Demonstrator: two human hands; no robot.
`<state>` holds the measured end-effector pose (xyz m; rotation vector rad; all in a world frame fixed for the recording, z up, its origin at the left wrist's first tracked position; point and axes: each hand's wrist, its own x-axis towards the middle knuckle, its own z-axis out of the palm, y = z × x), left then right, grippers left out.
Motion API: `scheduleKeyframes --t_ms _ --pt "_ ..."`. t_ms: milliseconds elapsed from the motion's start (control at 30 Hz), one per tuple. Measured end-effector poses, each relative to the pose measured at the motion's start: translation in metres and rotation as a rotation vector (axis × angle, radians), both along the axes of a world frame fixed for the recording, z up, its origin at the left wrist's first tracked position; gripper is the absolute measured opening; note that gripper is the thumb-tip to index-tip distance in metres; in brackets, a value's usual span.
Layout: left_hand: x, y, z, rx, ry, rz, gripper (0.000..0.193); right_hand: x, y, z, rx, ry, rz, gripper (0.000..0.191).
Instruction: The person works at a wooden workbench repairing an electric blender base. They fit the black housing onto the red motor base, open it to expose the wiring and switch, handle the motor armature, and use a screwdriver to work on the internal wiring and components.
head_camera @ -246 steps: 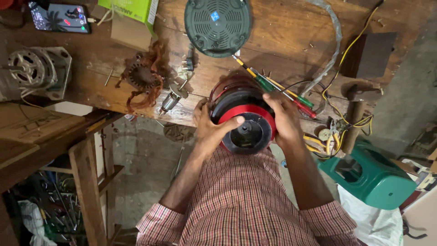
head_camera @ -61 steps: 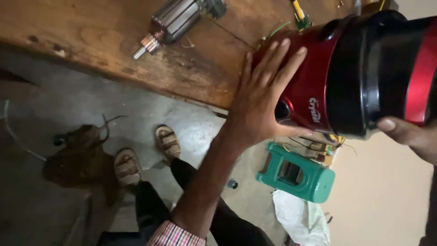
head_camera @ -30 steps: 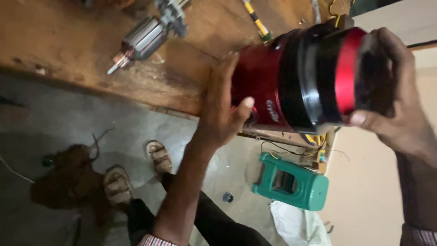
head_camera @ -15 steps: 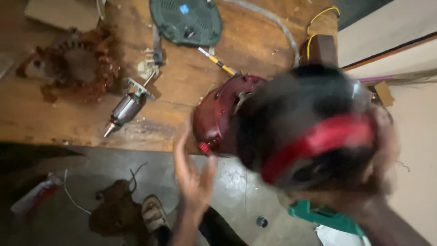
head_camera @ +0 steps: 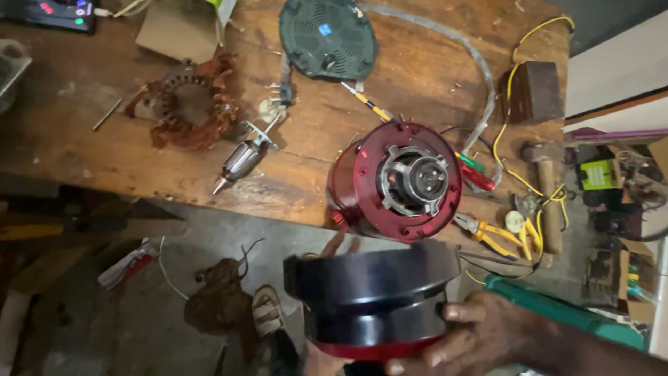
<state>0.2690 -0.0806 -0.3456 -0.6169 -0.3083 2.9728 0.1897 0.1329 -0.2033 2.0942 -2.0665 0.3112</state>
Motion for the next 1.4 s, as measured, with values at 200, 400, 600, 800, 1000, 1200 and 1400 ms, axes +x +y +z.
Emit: scheduleKeyframes --t_ms 200,400,600,800,1000,1200,1400 --pt "0.033 -0.015 0.038 -1.088 0.178 0.148 0.098 0.02 -0.005 -0.011 0.023 0.128 -0.07 0.05" --pt "0.035 -0.017 0.078 -1.305 -0.074 -0.008 0.119 0.039 0.015 -0.027 -0.05 0.058 -0.361 0.059" --pt "0.021 -0.012 0.114 -1.382 -0.09 -0.022 0.117 0.037 0.025 -0.022 -0.3 -0.225 -0.444 0.087" --pt "0.012 -0.025 0.101 -0.769 -0.001 -0.225 0.098 0.024 0.02 0.01 -0.425 -0.76 -0.628 0.129" --pt "0.022 -0.02 0.084 -0.27 -0.227 -0.593 0.082 0.023 0.004 0.034 -0.366 -0.678 -0.669 0.137" --pt "0.028 -0.014 0.077 -0.152 -0.204 -0.656 0.084 0.023 -0.008 0.025 -0.496 -0.838 -0.614 0.127" --pt "0.016 -0.02 0.106 -0.624 -0.045 -0.344 0.09 0.018 0.013 0.024 -0.387 -0.836 -0.666 0.122"
